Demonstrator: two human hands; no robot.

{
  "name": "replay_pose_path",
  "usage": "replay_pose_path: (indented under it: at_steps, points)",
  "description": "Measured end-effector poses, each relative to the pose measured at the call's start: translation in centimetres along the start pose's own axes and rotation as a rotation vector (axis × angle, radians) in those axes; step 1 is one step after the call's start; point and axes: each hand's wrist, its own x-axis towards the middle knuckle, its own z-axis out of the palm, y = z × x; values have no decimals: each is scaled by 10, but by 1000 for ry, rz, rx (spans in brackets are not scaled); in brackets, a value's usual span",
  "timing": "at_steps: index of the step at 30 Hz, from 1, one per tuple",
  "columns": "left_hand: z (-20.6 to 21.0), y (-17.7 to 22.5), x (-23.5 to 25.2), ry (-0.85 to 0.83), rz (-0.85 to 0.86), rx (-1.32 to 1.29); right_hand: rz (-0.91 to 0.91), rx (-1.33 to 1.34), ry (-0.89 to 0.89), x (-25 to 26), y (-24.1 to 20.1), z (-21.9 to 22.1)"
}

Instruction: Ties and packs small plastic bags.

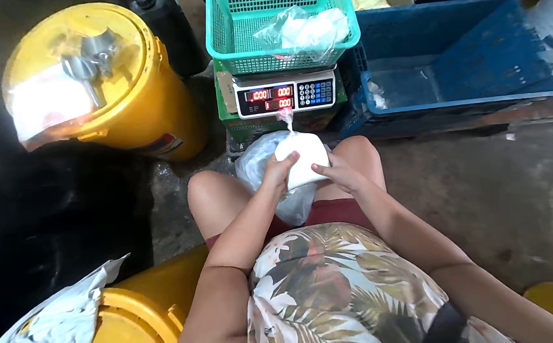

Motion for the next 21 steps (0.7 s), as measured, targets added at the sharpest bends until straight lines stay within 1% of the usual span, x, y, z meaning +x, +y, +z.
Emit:
replay_pose_path:
  at_steps: [3,6,8,10,12,15,17,21]
  points:
    - [-2,-3,6,-26,-12,8,-86,-20,66,4,12,-2]
    - [-4,-2,6,-144,-64,-4,-149,-6,55,0,15,-10]
    - [-4,-1,3,-224,-45,-29,-160,35,39,-1,14,-15]
    - [1,-4,0,-214,11,9,-146,48,61,1,12,-18]
    - [5,-8,1,-199,69,73,-151,-8,123,6,12,-18]
    - [4,-9,3,-228,107,27,-201,-115,150,8,9,-20]
    - [3,-10,7,-243,104,-31,-253,-142,204,10,11,-20]
    - [5,-13,14,-232,14,-25,-214,-96,321,11,3,-17]
